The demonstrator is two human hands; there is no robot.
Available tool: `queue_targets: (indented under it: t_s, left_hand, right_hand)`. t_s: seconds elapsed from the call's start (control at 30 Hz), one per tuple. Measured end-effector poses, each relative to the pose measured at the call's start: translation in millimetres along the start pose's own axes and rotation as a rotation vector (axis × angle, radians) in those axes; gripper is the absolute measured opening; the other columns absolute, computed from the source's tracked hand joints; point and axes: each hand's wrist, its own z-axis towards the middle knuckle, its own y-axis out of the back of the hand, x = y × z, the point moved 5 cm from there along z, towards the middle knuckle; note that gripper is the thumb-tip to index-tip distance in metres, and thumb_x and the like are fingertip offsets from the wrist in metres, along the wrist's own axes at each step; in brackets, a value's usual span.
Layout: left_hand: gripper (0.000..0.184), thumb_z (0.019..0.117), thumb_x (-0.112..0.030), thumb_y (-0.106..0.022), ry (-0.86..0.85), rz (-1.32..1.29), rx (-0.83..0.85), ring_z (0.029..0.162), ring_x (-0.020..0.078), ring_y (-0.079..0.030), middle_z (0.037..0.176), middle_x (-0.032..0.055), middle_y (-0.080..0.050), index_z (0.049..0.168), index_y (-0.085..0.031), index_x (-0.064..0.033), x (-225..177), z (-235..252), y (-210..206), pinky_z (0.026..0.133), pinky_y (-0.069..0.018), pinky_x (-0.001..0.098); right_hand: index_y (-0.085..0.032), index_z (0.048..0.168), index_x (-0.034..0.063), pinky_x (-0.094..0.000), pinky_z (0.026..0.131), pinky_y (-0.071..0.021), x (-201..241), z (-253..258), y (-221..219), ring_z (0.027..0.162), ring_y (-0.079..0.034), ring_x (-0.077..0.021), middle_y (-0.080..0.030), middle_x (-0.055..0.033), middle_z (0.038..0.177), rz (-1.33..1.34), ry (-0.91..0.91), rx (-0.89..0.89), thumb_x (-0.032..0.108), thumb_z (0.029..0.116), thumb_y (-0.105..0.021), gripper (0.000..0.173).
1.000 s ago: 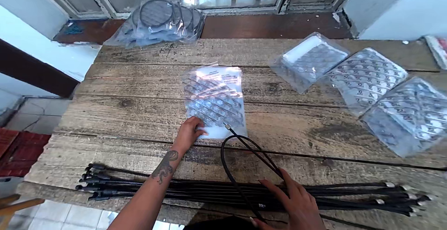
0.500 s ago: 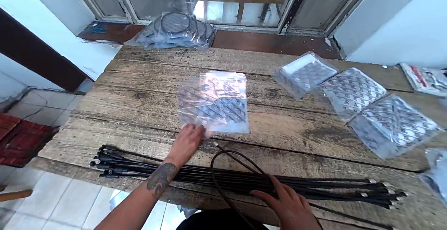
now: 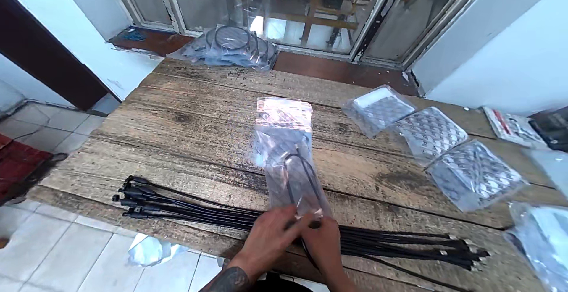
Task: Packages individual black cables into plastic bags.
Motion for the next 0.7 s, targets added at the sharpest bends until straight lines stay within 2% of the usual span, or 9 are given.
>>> queue_targets:
  t_s: [0.07,0.13,0.2,0.27,0.37,0.4,0.5,0.6,0.7]
  left_hand:
    - [0.027,0.0937,-0.022,-0.067,0.474,-0.05,0.071,0.084,0.0311,-0.072,0.108,0.0191,-0.069,0.114,-0.07,-0.0041,31,-23,-8,0.069,-0.0617,0.0447]
    - [0.034,0.0994,-0.031,-0.061,0.836,-0.229,0.375,0.095,0.0317,-0.071,0.104,0.0177,-0.071,0.11,-0.07,0.0,48,-43,-24,0.085,-0.057,0.0513]
    - [0.033,0.1011,-0.023,-0.058,0.809,-0.423,0.599,0.102,0.0332,-0.07,0.104,0.0213,-0.072,0.108,-0.072,0.0052,31,-50,-32,0.096,-0.0536,0.0512]
    - [0.029,0.1006,-0.018,-0.058,0.656,-0.552,0.775,0.101,0.0363,-0.069,0.1,0.0245,-0.071,0.102,-0.07,0.0079,5,-56,-32,0.096,-0.0518,0.0527]
    - [0.031,0.1012,-0.02,-0.056,0.669,-0.605,0.764,0.093,0.0351,-0.068,0.093,0.0239,-0.069,0.097,-0.069,0.0081,18,-73,-24,0.088,-0.0524,0.0528]
    - [0.032,0.1005,-0.022,-0.057,0.728,-0.593,0.723,0.09,0.0337,-0.068,0.09,0.0221,-0.069,0.096,-0.07,0.0067,31,-83,-20,0.086,-0.0529,0.053]
    - [0.026,0.0962,-0.024,-0.062,0.886,-0.578,0.588,0.082,0.0234,-0.068,0.086,0.0131,-0.07,0.096,-0.073,0.0004,62,-114,-3,0.08,-0.0558,0.047]
    - [0.024,0.0952,-0.023,-0.063,0.971,-0.58,0.556,0.081,0.0174,-0.068,0.087,0.0095,-0.071,0.096,-0.074,-0.0013,71,-134,6,0.08,-0.0563,0.0407]
    - [0.024,0.0959,-0.022,-0.064,0.942,-0.572,0.541,0.08,0.0182,-0.068,0.087,0.0111,-0.071,0.095,-0.073,0.0004,68,-139,3,0.08,-0.0561,0.0398]
  right_hand:
    - [-0.07,0.133,0.0093,-0.0645,0.102,-0.0412,-1,-1,-7,0.118,-0.057,-0.0478,-0.069,-0.0253,0.117,-0.019,-0.017,-0.03,0.049,0.073,-0.085,0.074]
    - [-0.068,0.134,0.009,-0.0665,0.104,-0.0375,2,-5,-18,0.121,-0.052,-0.0524,-0.064,-0.0304,0.121,-0.091,0.024,-0.076,0.053,0.0704,-0.085,0.08]
    - [-0.07,0.132,0.0112,-0.0678,0.109,-0.035,6,-4,-32,0.132,-0.048,-0.053,-0.056,-0.0317,0.139,-0.165,0.138,-0.152,0.057,0.067,-0.085,0.081]
    - [-0.066,0.137,0.0161,-0.0671,0.115,-0.0296,11,9,-46,0.144,-0.035,-0.0529,-0.038,-0.0304,0.157,-0.26,0.199,-0.137,0.062,0.0669,-0.082,0.086]
    - [-0.044,0.157,0.0146,-0.0639,0.119,-0.024,8,28,-64,0.149,-0.024,-0.0527,-0.022,-0.0316,0.164,-0.39,0.267,0.057,0.074,0.0742,-0.072,0.105]
    - [-0.045,0.156,0.0099,-0.0616,0.122,-0.0227,3,25,-69,0.151,-0.022,-0.0511,-0.021,-0.0319,0.164,-0.379,0.347,0.145,0.073,0.0784,-0.07,0.103]
    - [-0.065,0.138,0.0075,-0.0582,0.121,-0.0316,-12,-9,-71,0.147,-0.036,-0.0474,-0.044,-0.0306,0.154,-0.295,0.688,0.349,0.057,0.0902,-0.068,0.068]
    - [-0.077,0.105,0.0064,-0.0539,0.105,-0.0515,-23,-35,-72,0.119,-0.064,-0.0436,-0.071,-0.0238,0.115,-0.42,0.995,0.324,0.019,0.0936,-0.071,0.018]
    - [-0.074,0.094,0.0104,-0.0458,0.084,-0.0599,-19,-36,-77,0.089,-0.072,-0.031,-0.072,-0.0121,0.089,-0.533,1.165,0.121,0.017,0.0924,-0.068,0.009]
